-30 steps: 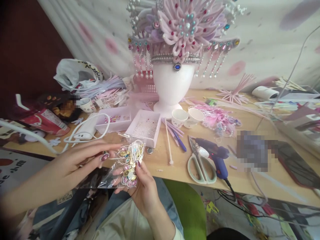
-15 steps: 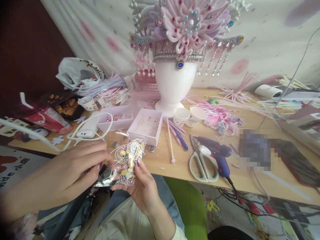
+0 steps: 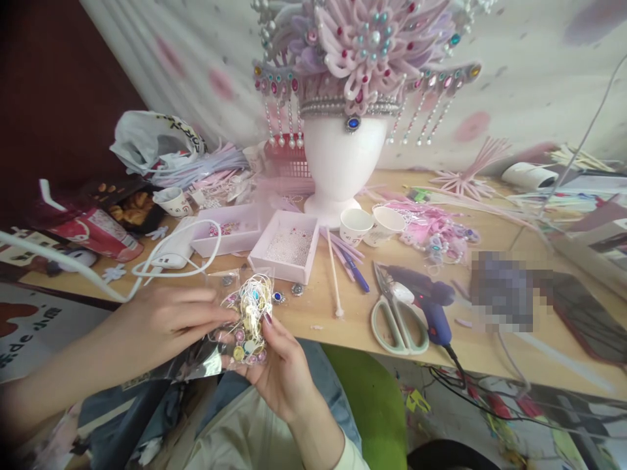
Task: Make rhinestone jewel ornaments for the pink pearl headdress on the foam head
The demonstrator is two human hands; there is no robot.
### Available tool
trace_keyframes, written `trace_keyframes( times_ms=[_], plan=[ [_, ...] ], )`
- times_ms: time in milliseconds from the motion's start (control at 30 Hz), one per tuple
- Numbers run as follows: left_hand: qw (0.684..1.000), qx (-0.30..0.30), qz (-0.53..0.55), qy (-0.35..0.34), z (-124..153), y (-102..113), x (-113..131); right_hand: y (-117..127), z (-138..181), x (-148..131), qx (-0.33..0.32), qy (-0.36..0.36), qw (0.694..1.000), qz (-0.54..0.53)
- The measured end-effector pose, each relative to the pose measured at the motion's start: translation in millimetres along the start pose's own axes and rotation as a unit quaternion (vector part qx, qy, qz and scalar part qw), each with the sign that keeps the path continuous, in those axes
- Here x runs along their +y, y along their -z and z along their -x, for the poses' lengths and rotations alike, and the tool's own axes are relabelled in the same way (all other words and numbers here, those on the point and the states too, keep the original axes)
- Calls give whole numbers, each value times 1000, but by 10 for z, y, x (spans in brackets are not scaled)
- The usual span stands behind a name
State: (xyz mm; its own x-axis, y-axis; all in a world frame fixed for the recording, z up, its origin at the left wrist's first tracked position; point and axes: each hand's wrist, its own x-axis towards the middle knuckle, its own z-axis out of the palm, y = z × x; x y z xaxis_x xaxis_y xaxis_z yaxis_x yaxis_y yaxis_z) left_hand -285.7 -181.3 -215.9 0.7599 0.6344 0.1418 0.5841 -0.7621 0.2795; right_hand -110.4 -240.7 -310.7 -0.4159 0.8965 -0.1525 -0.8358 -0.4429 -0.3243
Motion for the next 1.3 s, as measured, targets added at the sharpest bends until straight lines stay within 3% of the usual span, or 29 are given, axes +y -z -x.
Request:
trace_keyframes(
  times_ms=[500,700,800,867,900,1000,1067,1200,1267,1300],
  plan=[
    [999,1,-8,43,-83,-107,-35,45,-15,-21,-3,-16,1000,-25],
    [986,9,90,143,-60,33,-32,49,-60,-25,5,-9,999,-40],
    [960,48,176,213,0,66,-25,64,-78,-28,20,-2,999,-49],
    [906,111,306,270,23,36,-18,81,-83,-30,32,-2,998,-52],
    [858,141,397,294,25,9,-15,91,-83,-30,38,-5,998,-51],
    [660,176,659,316,-4,-93,-18,134,-63,-31,51,3,997,-50],
    [559,171,752,306,-26,-158,-25,174,-31,-33,54,9,998,-43],
    [454,188,821,292,-21,-274,-2,297,93,-47,63,23,998,-23],
    [431,205,827,297,3,-337,32,377,197,-65,65,30,997,-15],
    [437,215,819,303,16,-374,49,419,262,-78,65,32,997,-13]
  ],
)
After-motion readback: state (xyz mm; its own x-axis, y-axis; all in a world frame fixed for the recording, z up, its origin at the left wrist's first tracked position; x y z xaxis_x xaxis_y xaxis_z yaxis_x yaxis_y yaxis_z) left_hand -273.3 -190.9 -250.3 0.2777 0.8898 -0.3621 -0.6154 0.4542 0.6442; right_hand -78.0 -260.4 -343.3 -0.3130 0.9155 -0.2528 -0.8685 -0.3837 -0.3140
